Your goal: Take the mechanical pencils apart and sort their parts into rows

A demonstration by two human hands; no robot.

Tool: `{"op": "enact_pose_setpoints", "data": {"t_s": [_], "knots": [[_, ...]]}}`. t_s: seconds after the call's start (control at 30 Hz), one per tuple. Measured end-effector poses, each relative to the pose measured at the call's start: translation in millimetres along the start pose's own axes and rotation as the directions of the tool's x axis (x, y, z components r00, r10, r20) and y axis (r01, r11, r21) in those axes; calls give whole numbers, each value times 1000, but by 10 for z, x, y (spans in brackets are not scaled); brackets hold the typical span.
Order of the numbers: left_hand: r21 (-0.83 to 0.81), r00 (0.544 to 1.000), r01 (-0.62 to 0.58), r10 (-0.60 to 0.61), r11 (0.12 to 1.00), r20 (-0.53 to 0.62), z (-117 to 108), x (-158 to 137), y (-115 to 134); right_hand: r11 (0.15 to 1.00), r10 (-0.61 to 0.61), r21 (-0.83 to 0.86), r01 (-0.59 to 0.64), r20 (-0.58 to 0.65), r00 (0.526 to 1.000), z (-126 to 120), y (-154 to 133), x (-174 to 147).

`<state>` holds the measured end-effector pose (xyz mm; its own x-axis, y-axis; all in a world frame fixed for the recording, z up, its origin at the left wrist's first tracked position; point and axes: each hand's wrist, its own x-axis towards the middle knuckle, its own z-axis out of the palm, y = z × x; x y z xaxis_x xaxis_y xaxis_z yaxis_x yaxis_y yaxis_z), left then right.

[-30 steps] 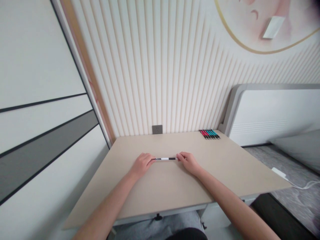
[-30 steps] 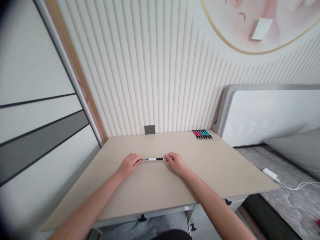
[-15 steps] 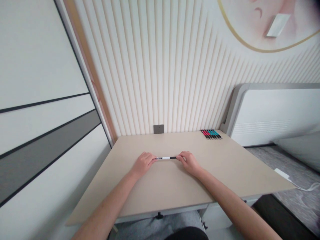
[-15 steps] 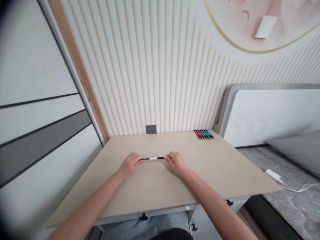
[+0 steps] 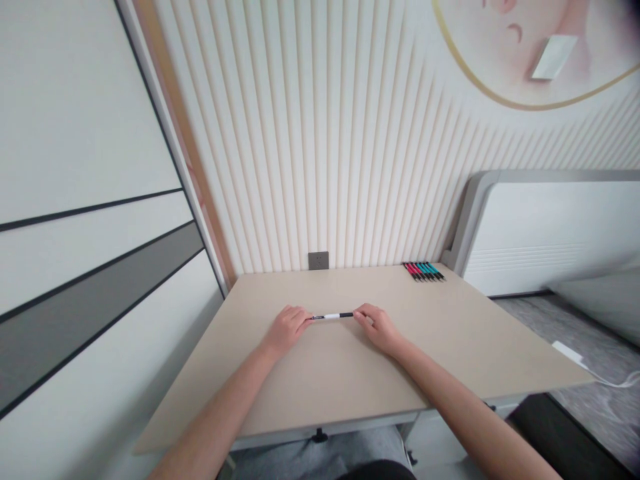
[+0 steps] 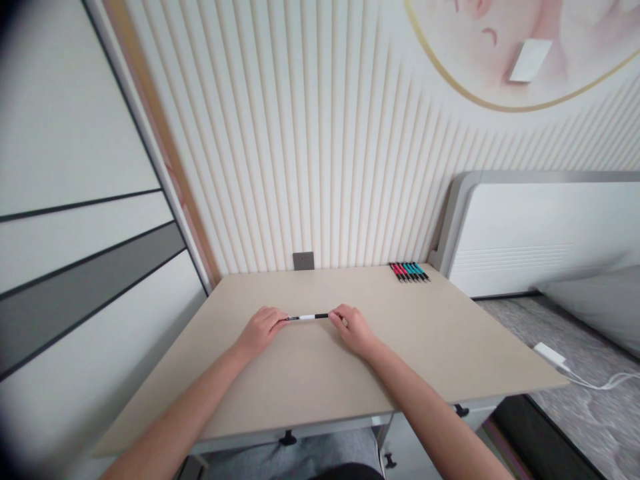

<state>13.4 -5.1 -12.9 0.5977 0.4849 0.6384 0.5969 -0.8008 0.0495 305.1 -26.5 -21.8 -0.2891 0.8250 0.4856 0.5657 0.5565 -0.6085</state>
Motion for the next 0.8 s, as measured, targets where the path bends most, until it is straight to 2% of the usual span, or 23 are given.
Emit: {"op": "enact_pose_setpoints", "data": {"t_s": [0.1,0.27,0.4,0.57,0.8], "knots": [[4,1000,1,-1,1000,-2,-2,2,2,998,-65,-13,65,-6,998,-27,3,6],[17,1000,5,-5,1000,10,-3,-3,9,992,-105,-70,105,5,994,-34,19,1],[1,999,-5,5,1000,50,5,-12,18,979,-136,-147,139,34,990,-37,-5,-10],[2,999,-3,2,1000,42,24,-11,31,952,-217,-205,229,79,973,-24,-64,-8],[-18,997,-1,2,1000,76,-6,-14,12,932,-211,-292,214,43,977,-15,-48,1]]}}
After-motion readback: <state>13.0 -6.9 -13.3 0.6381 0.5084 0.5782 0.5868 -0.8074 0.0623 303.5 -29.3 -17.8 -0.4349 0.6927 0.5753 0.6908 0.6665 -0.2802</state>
